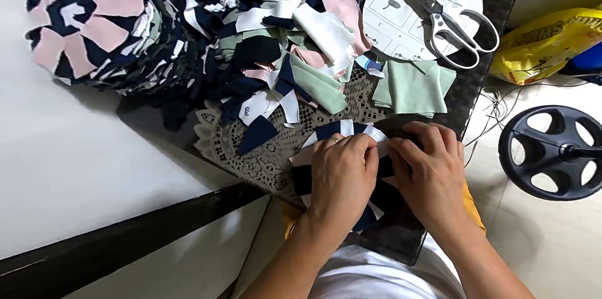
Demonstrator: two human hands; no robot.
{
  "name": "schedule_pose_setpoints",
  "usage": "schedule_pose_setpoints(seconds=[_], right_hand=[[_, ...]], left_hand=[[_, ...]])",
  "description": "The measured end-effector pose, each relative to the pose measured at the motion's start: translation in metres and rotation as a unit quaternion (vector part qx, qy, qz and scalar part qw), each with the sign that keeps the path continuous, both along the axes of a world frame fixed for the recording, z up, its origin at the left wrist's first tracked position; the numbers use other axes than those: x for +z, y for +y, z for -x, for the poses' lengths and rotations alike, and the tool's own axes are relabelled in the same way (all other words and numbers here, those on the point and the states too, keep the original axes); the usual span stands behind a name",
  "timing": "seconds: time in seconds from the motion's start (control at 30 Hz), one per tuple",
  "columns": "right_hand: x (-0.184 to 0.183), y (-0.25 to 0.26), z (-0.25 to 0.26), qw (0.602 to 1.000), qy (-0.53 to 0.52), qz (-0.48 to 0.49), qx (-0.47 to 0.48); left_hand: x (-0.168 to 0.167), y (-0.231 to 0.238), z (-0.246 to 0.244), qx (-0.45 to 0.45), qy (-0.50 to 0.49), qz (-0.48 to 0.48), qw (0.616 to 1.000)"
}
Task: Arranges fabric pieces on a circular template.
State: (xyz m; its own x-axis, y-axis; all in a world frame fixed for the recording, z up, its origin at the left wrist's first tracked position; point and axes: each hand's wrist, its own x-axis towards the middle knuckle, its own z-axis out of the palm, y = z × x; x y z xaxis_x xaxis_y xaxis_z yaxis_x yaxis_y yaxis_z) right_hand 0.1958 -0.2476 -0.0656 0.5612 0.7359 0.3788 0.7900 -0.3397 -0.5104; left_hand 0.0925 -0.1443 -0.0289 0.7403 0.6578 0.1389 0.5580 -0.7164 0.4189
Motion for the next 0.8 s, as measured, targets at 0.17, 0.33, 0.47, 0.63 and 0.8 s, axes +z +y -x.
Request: schedule_pose_setpoints(seconds=[0.17,0.33,0.47,0.63,0.8], right_hand=[[-0.003,-0.001,-0.001,1.000,-0.002,0.000,-0.002],[-0.003,-0.001,-0.001,1.000,-0.006,-0.001,0.001],[-0.005,-0.002,-0.001,1.000,-0.007,-0.004,0.000],[-0.005,-0.002,-0.001,1.000,-0.006,-0.007,-0.002],[-0.005,-0.003,-0.001,1.000,-0.006,-0.005,0.002]], left_hand=[[0.015,0.006,0.014,0.006,0.047,0.079,0.996],[0.017,0.011,0.023,0.033,0.057,0.103,0.992],[0.018,0.008,0.024,0.044,0.065,0.122,0.989],[0.017,0.008,0.024,0.036,0.101,0.078,0.991],[0.025,0.012,0.033,0.030,0.124,0.026,0.991]])
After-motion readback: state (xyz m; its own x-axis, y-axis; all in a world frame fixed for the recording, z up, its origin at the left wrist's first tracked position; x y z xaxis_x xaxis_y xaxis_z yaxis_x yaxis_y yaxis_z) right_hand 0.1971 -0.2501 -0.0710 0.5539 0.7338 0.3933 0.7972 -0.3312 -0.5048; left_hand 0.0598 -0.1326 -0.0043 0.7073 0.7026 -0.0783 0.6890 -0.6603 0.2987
